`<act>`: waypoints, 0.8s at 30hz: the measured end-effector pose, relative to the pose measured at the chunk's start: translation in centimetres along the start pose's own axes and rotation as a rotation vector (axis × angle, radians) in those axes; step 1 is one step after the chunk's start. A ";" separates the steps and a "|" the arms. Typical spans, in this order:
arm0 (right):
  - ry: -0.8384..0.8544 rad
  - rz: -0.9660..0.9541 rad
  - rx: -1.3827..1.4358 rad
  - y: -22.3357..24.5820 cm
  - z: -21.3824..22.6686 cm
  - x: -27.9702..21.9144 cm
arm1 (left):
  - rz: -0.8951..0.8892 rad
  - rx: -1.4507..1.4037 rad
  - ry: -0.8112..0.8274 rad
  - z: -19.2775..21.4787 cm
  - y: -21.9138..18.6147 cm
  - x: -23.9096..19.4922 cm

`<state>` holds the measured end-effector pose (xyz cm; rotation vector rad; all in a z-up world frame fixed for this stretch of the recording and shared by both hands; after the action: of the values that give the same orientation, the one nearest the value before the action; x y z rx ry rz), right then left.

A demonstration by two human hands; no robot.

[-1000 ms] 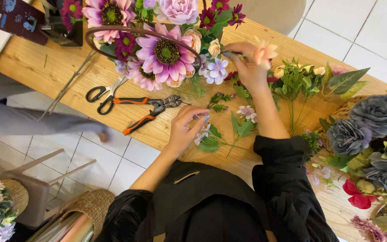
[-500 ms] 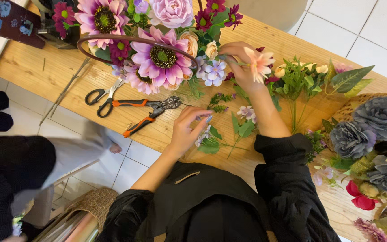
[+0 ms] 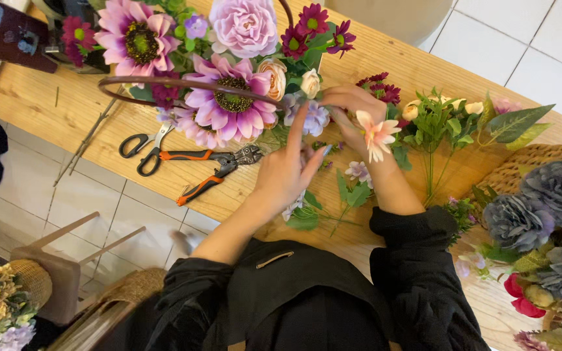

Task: The person arranges artificial flowers into a basket, using their hands to place stems into the arrangement and moving small flower clusters around the work surface.

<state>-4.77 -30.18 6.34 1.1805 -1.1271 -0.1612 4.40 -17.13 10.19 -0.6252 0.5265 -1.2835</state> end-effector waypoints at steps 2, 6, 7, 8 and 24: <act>-0.027 -0.022 -0.053 1.1 0.2 -0.1 | 0.025 0.132 0.030 -1.0 1.1 0.2; -0.013 -0.399 0.156 -2.3 1.7 -3.1 | -0.037 0.256 -0.063 -2.3 3.9 -0.8; -0.006 -0.417 0.161 -2.5 1.8 -3.4 | -0.037 0.318 -0.085 -2.4 4.4 -1.2; -0.009 -0.423 0.162 -2.3 1.9 -3.2 | -0.035 0.317 -0.079 -2.4 4.6 -1.3; 0.273 -0.016 -0.040 -2.2 1.4 0.3 | -0.013 0.246 -0.078 -2.2 5.0 -1.1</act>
<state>-4.71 -32.23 4.67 1.1380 -0.8710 -0.0320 6.18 -15.53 5.18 -0.4706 0.2948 -1.3062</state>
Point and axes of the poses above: each hand's wrist, its own x-axis towards the middle knuckle, its own z-axis out of the back of the hand, y = z × x, the point moved 5 cm from there along x, towards the middle knuckle, and after that the axes turned 15 degrees about x, right-handed, at the moved point
